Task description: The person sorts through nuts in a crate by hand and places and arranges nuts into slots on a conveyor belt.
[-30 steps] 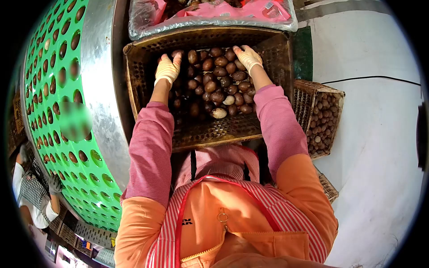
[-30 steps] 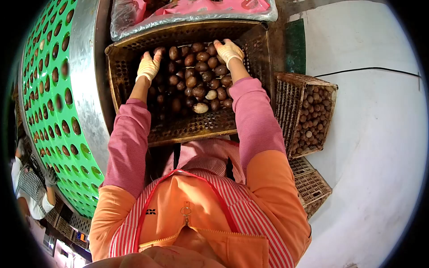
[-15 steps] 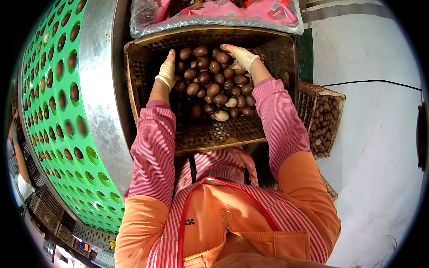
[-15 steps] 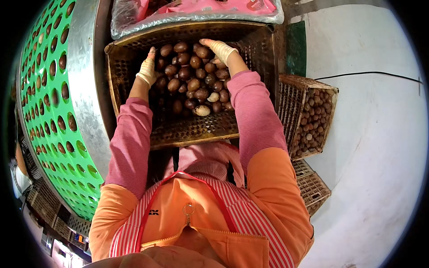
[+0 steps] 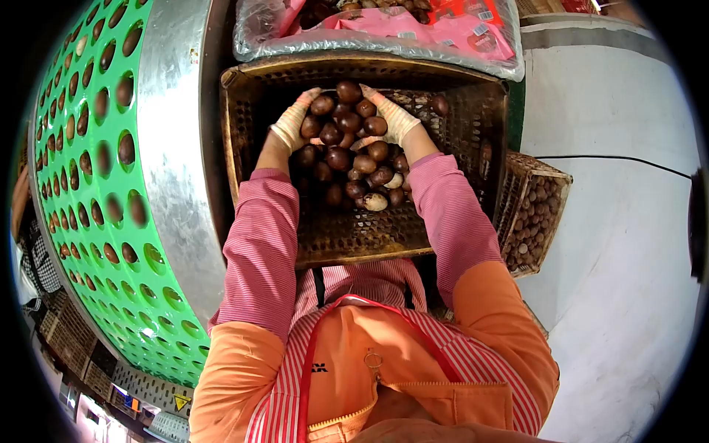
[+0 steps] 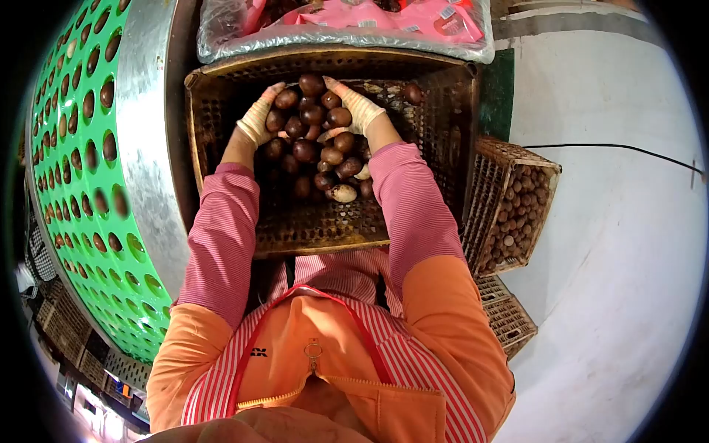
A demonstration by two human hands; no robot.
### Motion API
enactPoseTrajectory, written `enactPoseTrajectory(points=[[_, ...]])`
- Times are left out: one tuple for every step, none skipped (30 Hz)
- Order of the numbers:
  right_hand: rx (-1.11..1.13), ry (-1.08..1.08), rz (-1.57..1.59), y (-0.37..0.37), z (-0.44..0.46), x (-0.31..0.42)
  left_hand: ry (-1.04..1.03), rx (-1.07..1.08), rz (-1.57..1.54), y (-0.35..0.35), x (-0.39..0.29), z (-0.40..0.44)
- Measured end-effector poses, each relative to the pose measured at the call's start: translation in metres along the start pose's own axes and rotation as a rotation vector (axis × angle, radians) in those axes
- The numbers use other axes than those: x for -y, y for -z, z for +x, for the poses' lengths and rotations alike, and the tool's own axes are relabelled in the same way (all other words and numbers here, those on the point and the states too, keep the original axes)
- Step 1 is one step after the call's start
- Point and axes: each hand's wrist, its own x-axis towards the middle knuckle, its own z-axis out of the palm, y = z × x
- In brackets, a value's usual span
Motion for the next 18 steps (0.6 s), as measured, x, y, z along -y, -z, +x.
enactPoseTrajectory(points=[[0.021, -0.003, 0.012, -0.001, -0.002, 0.000, -0.027, 0.106, -0.012, 0.007, 0.005, 0.010], [0.044, -0.010, 0.020, -0.003, -0.002, 0.004, -0.008, 0.098, 0.018, 0.009, 0.001, 0.015], [0.065, -0.012, 0.031, -0.005, -0.006, 0.004, 0.012, 0.095, 0.052, 0.007, -0.001, 0.012], [0.062, 0.007, 0.010, -0.009, -0.009, 0.003, 0.022, 0.061, 0.057, 0.004, -0.001, 0.008], [0.036, 0.005, -0.018, -0.008, -0.004, 0.001, 0.034, 0.025, 0.060, 0.001, 0.001, 0.003], [0.011, 0.010, -0.047, -0.008, 0.002, -0.002, 0.041, -0.007, 0.067, -0.007, -0.002, -0.004], [-0.014, 0.016, -0.074, -0.008, 0.007, -0.003, 0.005, -0.011, 0.191, -0.012, -0.005, -0.007], [-0.068, -0.002, -0.169, -0.008, 0.011, -0.003, -0.031, -0.015, 0.315, -0.018, -0.007, -0.010], [-0.080, -0.019, -0.145, -0.012, 0.013, -0.003, -0.067, -0.022, 0.435, -0.024, -0.009, -0.013], [-0.092, -0.032, -0.121, -0.017, 0.014, -0.004, -0.016, -0.053, 0.473, -0.032, -0.009, -0.018], [-0.104, -0.043, -0.099, -0.021, 0.012, -0.004, -0.016, -0.042, 0.490, -0.035, -0.009, -0.021], [-0.146, 0.046, -0.140, -0.029, 0.000, -0.004, -0.015, -0.058, 0.476, -0.034, -0.006, -0.017], [-0.108, 0.034, -0.125, -0.030, -0.002, -0.004, -0.018, -0.074, 0.465, -0.033, -0.001, -0.014], [-0.070, 0.022, -0.109, -0.031, -0.005, -0.004, -0.028, -0.097, 0.430, -0.032, 0.004, -0.011], [-0.031, 0.010, -0.095, -0.033, -0.009, -0.005, -0.073, -0.074, 0.394, -0.035, 0.005, -0.017], [0.040, 0.043, -0.033, -0.040, -0.013, -0.004, -0.119, -0.053, 0.357, -0.038, 0.008, -0.025], [0.050, 0.029, 0.004, -0.040, -0.015, -0.006, -0.166, -0.033, 0.322, -0.041, 0.009, -0.034], [0.063, 0.015, 0.039, -0.039, -0.014, -0.007, -0.183, -0.039, 0.297, -0.040, 0.011, -0.035]])
